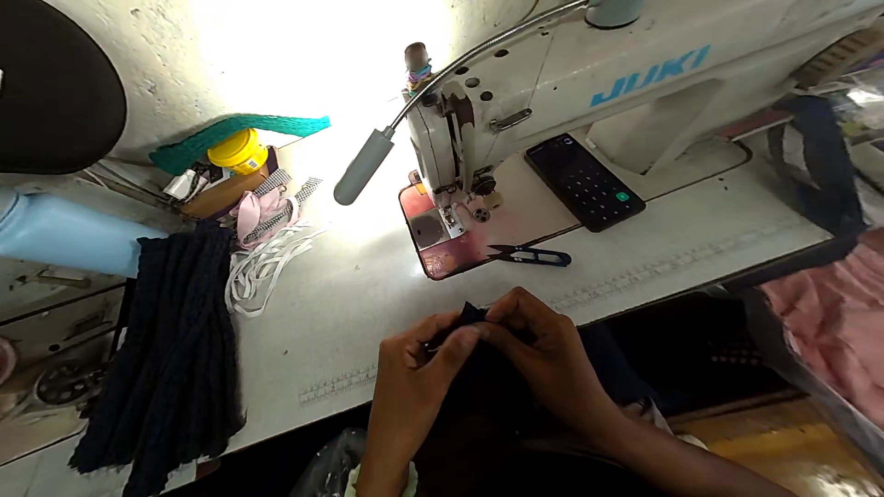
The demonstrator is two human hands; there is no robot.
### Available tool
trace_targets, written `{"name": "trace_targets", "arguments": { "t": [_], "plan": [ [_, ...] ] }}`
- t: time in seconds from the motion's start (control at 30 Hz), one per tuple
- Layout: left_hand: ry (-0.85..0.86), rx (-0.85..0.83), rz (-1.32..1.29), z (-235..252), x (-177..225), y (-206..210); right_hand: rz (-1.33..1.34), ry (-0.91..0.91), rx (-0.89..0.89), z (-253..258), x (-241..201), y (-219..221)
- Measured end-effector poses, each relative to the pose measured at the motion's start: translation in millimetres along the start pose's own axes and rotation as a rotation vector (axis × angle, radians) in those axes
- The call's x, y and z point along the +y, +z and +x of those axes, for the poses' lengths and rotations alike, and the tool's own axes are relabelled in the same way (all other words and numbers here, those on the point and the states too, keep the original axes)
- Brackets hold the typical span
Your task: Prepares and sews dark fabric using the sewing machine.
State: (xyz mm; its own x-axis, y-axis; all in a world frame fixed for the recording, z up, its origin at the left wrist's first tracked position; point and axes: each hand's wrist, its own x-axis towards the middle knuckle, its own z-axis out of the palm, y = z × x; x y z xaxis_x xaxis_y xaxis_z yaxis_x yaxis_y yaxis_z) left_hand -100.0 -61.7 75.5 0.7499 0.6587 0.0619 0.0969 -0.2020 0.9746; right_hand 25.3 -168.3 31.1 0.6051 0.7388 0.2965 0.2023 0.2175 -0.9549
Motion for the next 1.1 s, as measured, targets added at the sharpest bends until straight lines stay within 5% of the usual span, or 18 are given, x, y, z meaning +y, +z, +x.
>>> {"name": "trace_targets", "arguments": {
  "t": [0.3,0.63,0.93,1.1],
  "plan": [
    [0.094,0.157,0.151,-1,2,-15,-0.087,0.008,-0.075,-11,8,-3],
    [0.107,0.188,0.212,-9,4,-29,-0.332,-0.284,-0.012,-12,21,10],
    [0.144,0.082,0.349,13,2,-36,0.061,-0.019,-0.197,5,11,-5],
    [0.023,-0.019,0.555,75,-1,-23,-0.094,0.087,-0.089,26,17,-2]
  ]
}}
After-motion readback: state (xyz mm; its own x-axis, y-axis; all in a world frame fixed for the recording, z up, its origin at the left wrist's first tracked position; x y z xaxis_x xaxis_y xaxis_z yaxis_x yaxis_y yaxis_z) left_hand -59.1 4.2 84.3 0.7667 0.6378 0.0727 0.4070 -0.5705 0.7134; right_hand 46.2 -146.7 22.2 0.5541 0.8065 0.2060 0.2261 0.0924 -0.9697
